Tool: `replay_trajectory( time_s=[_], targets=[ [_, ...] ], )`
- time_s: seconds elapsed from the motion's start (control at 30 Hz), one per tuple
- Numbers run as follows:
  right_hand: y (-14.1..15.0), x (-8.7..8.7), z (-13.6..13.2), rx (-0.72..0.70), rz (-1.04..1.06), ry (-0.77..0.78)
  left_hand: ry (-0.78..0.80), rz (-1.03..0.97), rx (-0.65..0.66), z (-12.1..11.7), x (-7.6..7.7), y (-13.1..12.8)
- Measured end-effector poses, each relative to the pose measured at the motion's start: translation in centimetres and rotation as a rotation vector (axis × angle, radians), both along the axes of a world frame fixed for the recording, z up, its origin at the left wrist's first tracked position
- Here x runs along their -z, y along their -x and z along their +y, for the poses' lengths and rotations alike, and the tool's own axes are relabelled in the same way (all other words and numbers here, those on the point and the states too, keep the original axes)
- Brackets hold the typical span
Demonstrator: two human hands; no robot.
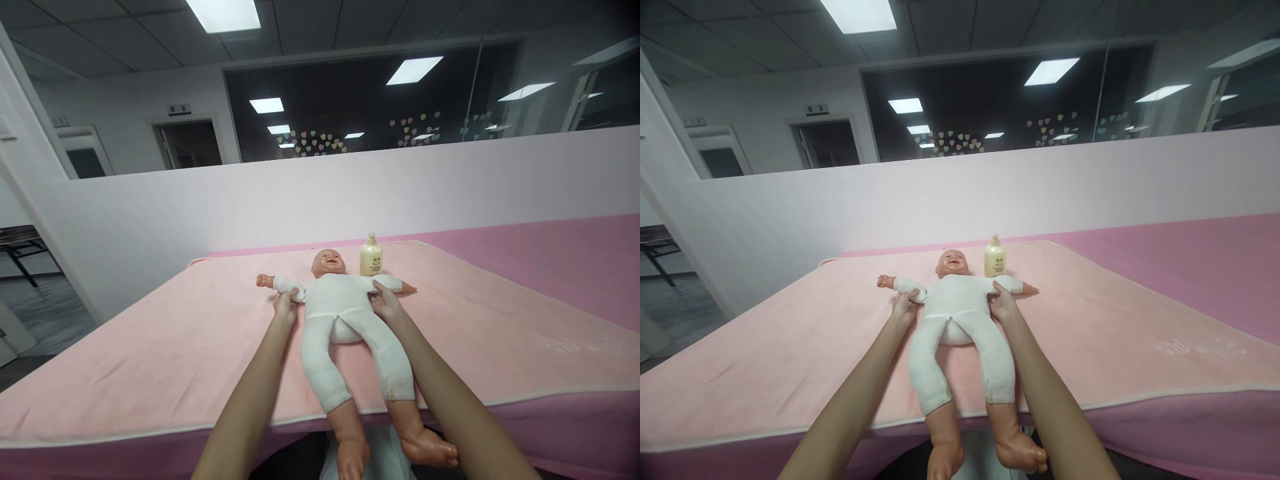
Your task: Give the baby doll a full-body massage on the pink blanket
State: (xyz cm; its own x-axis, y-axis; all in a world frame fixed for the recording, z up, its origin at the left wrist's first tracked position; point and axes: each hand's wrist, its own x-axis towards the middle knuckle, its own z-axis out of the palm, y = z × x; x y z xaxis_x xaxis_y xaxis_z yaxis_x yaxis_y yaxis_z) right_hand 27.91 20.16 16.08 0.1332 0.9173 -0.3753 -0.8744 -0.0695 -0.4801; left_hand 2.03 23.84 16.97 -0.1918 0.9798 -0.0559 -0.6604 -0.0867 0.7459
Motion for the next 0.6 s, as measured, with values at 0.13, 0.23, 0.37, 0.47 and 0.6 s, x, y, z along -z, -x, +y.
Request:
replay_trajectory(
  time_s=[0.13,0.23,0.37,0.47,0.6],
  targets=[
    [0.09,-0.09,-0.13,-0.025,-0.001,-0.015,0.004,0.006,0.009,0.03,-0.02,0.04],
    [0.11,-0.08,-0.11,-0.040,0.009,-0.013,0.004,0.009,0.008,0.05,-0.06,0.05],
    [0.06,0.03,-0.04,-0.034,0.011,-0.023,0.005,0.016,0.005,-0.07,-0.14,0.02],
    [0.02,0.10,0.01,-0.034,0.003,-0.022,0.006,0.017,0.017,-0.09,-0.11,0.04],
    [0.05,0.10,0.08,-0.019,0.000,-0.019,0.008,0.016,0.018,0.06,0.05,0.13]
  ],
)
